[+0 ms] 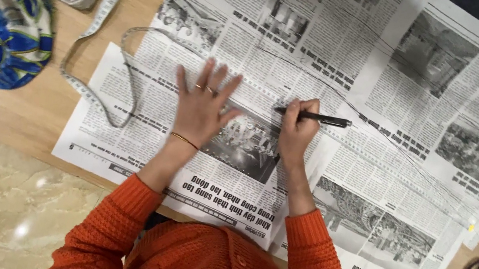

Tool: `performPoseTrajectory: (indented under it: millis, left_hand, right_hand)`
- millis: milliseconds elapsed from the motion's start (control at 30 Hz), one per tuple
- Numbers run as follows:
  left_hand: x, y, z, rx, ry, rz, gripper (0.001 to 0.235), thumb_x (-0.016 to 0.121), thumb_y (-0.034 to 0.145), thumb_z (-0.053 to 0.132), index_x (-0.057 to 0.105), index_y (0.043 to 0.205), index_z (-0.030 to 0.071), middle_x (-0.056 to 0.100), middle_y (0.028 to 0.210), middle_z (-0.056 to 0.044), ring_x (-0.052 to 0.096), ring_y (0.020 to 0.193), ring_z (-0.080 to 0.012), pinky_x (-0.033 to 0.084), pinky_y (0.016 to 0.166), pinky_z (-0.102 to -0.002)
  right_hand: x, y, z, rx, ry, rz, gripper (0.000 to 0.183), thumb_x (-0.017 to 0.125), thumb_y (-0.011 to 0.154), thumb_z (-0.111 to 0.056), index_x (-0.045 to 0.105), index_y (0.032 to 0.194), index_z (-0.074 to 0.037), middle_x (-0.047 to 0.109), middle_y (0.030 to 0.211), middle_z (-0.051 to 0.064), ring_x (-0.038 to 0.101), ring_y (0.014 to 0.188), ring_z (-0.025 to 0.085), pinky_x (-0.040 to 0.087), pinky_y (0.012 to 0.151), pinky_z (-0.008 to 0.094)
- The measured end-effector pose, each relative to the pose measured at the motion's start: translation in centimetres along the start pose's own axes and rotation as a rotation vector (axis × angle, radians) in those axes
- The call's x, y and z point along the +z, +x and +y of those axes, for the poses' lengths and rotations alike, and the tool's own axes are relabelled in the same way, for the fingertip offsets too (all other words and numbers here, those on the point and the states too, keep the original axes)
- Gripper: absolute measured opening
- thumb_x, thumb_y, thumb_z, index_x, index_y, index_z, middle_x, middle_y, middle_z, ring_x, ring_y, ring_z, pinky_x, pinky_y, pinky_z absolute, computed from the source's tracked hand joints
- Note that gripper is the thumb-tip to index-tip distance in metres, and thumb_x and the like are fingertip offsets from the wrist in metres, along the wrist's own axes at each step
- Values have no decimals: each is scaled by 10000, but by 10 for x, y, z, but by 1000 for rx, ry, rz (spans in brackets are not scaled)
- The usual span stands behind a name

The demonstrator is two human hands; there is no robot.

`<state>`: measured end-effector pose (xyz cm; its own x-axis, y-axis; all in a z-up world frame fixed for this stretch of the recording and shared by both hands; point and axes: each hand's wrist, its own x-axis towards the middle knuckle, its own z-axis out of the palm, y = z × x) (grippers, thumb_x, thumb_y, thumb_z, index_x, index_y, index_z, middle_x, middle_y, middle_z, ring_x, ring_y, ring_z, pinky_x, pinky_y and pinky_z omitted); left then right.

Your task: The person uses a ruler and a pen to measure and mark lines on a newspaper spread out on a wooden table. They draw straight lines along the ruler's edge and make small marks at specific intervals.

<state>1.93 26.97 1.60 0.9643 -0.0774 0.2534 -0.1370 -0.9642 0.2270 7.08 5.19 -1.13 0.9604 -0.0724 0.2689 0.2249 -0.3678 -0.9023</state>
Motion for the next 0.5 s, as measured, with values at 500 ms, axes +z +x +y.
performPoseTrajectory:
  millis: [500]
  left_hand:
    - [-24, -11, -90, -228, 3, 72, 712, 420, 1009, 725, 461, 1539, 252, 441, 1540, -112, 264, 1511, -295, 7, 1099, -779]
  right_hand:
    - [3, 0, -24, -17, -2, -4, 260, 534, 1063, -137, 435, 827, -92, 466, 562, 58, 420, 520, 125, 366, 531, 284]
